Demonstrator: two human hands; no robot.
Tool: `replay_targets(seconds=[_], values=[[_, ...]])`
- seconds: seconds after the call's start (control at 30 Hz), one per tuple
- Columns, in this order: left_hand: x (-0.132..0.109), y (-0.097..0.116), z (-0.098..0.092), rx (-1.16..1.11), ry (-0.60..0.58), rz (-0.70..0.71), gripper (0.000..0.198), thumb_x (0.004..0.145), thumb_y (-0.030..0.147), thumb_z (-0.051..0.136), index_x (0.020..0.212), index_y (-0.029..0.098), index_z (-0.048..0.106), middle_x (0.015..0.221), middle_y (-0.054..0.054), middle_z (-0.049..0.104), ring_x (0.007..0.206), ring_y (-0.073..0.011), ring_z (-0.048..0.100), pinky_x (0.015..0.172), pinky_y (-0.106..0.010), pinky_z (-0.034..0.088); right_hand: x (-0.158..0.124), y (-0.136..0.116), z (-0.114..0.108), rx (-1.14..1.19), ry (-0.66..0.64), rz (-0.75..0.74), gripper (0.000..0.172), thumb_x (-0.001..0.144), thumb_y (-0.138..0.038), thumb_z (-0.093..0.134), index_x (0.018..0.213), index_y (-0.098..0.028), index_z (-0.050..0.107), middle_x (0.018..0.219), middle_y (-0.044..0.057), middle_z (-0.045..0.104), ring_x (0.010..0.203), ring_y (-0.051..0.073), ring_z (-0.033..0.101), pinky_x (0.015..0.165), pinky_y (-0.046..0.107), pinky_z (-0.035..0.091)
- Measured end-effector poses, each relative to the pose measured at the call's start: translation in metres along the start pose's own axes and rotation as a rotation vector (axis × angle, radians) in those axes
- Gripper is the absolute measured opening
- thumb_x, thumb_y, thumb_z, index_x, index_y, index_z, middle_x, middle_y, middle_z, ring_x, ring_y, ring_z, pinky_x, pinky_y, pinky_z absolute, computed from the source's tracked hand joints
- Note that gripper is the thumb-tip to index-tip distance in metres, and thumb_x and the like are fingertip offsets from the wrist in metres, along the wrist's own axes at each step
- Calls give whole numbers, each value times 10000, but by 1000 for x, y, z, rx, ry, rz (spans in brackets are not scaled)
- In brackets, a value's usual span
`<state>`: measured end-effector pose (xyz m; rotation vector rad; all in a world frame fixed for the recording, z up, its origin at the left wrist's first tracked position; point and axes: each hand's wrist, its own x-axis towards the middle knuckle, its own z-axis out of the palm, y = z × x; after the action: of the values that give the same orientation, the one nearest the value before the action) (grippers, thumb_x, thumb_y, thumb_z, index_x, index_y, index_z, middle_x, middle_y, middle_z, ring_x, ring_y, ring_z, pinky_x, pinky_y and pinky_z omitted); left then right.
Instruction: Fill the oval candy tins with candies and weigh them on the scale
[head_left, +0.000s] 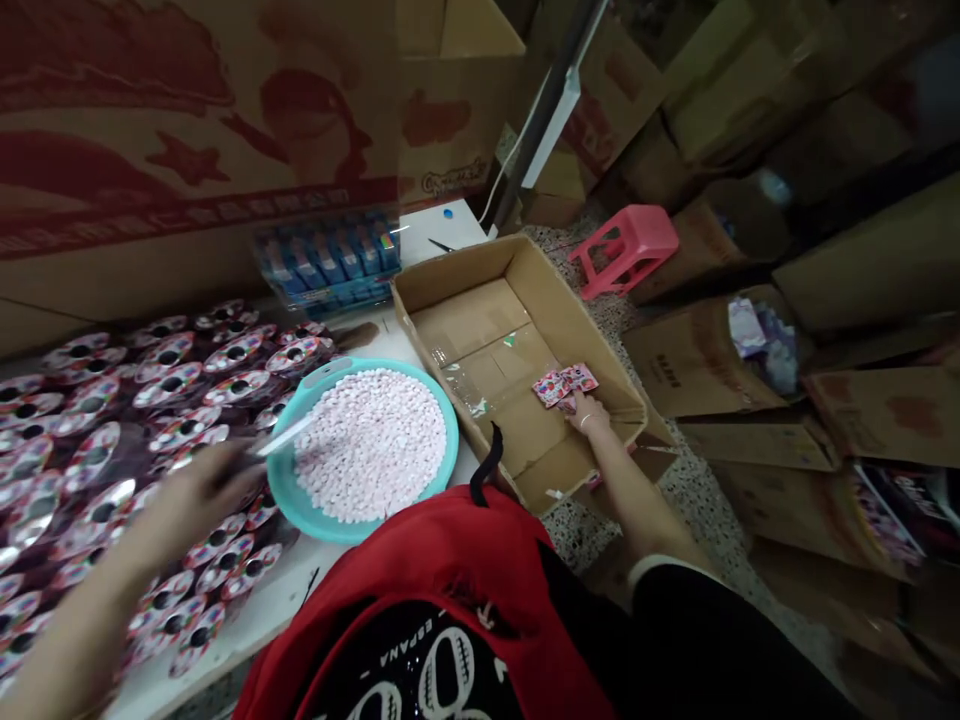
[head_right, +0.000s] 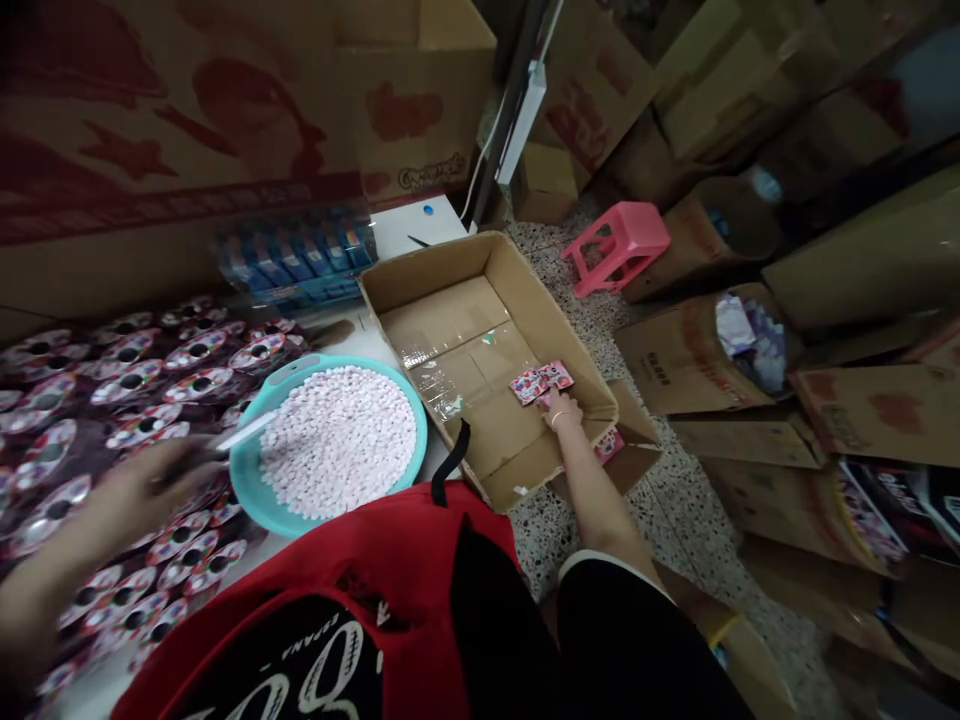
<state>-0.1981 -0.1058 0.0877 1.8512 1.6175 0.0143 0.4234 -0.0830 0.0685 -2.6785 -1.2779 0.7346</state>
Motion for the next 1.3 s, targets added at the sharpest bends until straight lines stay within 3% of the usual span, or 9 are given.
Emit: replay_targets(seconds=[0.07,0.13,0.33,0.47,0.57,0.77,1.0,1.17,1.3], values=[[6,25,31,72,-116,67,228,866,326,425,1035,222,537,1043,-13,637,952,-182,598,869,-287,471,4,-4,8,105,-53,-18,409,519,-243,821,868,-171,621,917,128,670,1031,331,594,913,483,418],[10,45,55,169,-185,7,187,842,199,423,970,179,558,1011,-68,622,931,-214,611,859,-333,471,2,-13,15,246,-92,-61,407,537,-326,818,853,-177,610,870,87,683,941,283,626,872,439,458],[38,83,108,125,-149,-60,219,839,120,407,982,156,569,1018,-115,598,1003,-233,580,894,-380,460,-43,-64,23,713,-179,-165,528,627,-567,721,995,-213,587,943,38,701,816,202,663,721,355,535],[69,101,146,-12,-99,28,306,794,84,439,1055,188,560,1082,-89,604,1029,-197,560,940,-341,444,-93,-107,19,1096,-481,-175,520,632,-378,798,1086,-280,565,1027,1,697,842,179,680,675,293,555],[77,105,159,-120,-44,77,343,774,73,438,1078,185,551,1060,-80,612,997,-190,564,922,-341,452,-125,-131,26,1124,-712,-164,519,632,-273,811,1091,-271,569,1037,-5,698,873,165,679,768,305,560],[57,89,127,-282,24,185,250,868,241,484,1100,159,527,997,-61,615,881,-155,574,816,-292,481,-156,-141,77,953,-801,-367,448,663,-295,777,1059,-231,579,1066,29,689,963,188,653,925,364,501],[29,83,51,-290,48,297,233,889,302,513,1088,183,534,1020,-72,610,941,-176,569,862,-321,463,-153,-151,119,614,-447,-669,306,763,-289,628,1048,-212,547,991,53,650,892,211,620,814,354,504],[21,105,12,-56,-81,360,196,900,253,470,1070,180,533,980,-70,605,897,-180,575,810,-313,466,-152,-164,133,574,-418,-726,251,744,-209,600,992,-210,566,976,63,616,924,227,577,848,376,465],[21,141,1,263,-152,245,177,892,156,414,1009,160,547,940,-95,599,853,-209,592,737,-323,465,-154,-167,138,555,-417,-790,289,703,-127,575,978,-216,584,973,63,614,957,238,557,895,392,437]])
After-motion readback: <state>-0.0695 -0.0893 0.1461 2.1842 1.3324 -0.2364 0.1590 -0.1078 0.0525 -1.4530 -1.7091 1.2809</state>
